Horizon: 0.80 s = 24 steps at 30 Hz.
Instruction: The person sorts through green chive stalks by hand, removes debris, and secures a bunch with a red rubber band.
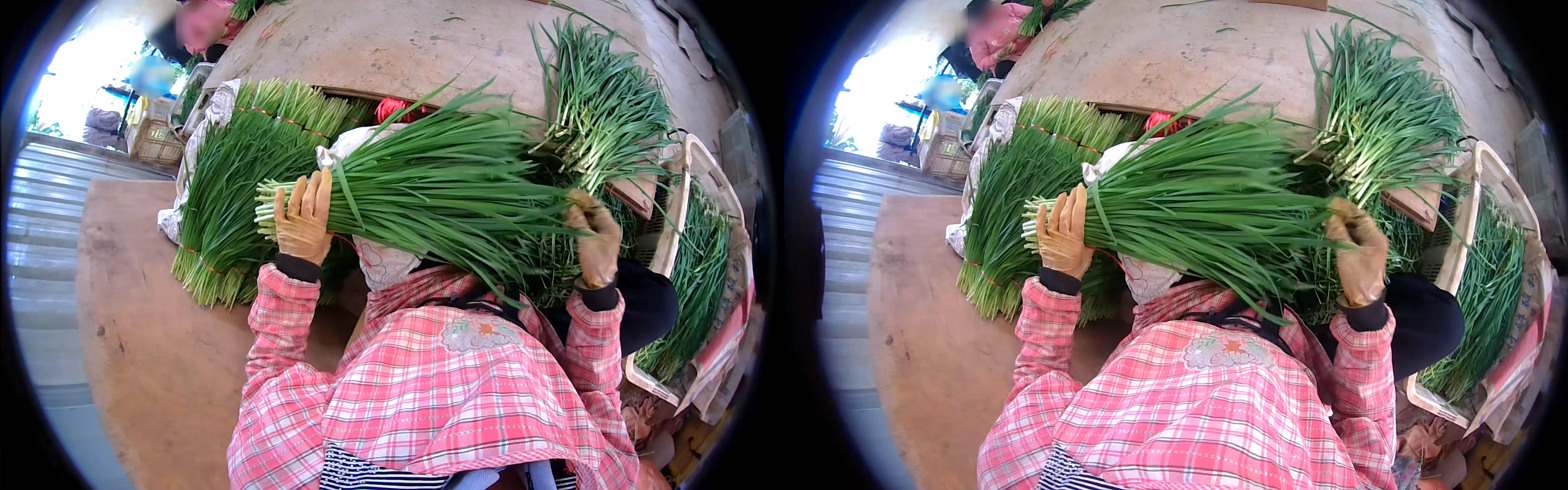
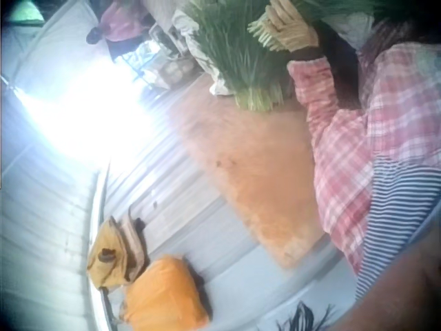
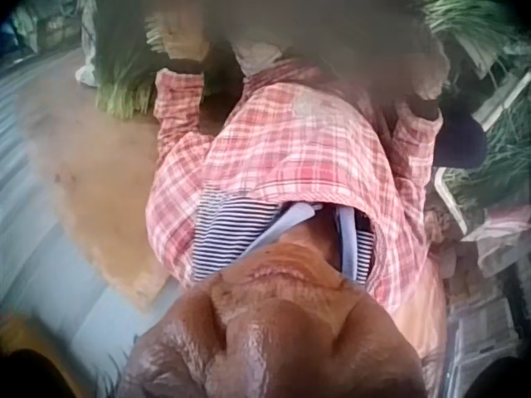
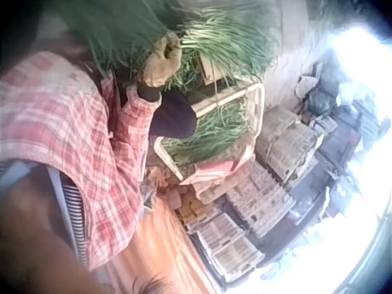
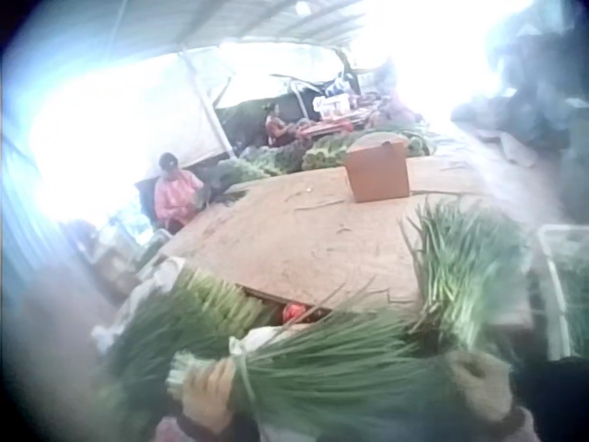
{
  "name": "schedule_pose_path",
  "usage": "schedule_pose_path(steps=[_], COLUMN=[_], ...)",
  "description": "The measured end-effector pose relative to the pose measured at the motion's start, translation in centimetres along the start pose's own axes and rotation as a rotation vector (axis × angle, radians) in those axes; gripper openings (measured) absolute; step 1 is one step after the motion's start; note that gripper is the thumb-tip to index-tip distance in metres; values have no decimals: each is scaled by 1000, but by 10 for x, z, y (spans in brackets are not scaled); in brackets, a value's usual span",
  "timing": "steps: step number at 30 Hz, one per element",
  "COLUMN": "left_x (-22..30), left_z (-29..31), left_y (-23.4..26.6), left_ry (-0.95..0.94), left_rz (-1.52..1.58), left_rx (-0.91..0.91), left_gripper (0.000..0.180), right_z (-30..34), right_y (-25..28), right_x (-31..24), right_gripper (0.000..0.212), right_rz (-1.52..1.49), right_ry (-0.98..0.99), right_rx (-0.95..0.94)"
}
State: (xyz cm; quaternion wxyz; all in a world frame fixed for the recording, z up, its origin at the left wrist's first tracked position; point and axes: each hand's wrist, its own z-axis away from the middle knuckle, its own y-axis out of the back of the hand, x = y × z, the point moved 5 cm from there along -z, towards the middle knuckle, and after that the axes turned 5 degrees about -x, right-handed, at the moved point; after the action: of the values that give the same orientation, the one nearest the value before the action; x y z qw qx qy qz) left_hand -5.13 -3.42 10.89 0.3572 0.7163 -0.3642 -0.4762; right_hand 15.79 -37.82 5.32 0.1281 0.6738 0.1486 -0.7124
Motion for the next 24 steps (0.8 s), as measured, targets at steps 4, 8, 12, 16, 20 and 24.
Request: schedule_pose_path(steps=[4, 8, 12, 16, 20, 24], left_x=[17, 29, 25, 18, 16, 35], left_z=[-9, -13, -11, 1, 2, -3], left_y=[11, -16, -20, -13, -17, -11], left_ry=[42, 52, 33, 115, 190, 93], left_rz=[33, 75, 81, 107, 233, 323], left_rx=[-219, -111, -54, -161, -208, -150], left_gripper=[87, 70, 81, 92, 97, 101], right_z=[22, 40, 42, 34, 45, 53], right_y=[-72, -212, -254, -181, -82, -22], right_x=[-92, -67, -44, -20, 66, 55], right_gripper=[20, 30, 35, 12, 7, 10], right_rz=[423, 860, 1172, 1125, 1011, 1116], right_ry=[764, 1083, 983, 909, 593, 263], right_rx=[-207, -625, -650, -648, -751, -512])
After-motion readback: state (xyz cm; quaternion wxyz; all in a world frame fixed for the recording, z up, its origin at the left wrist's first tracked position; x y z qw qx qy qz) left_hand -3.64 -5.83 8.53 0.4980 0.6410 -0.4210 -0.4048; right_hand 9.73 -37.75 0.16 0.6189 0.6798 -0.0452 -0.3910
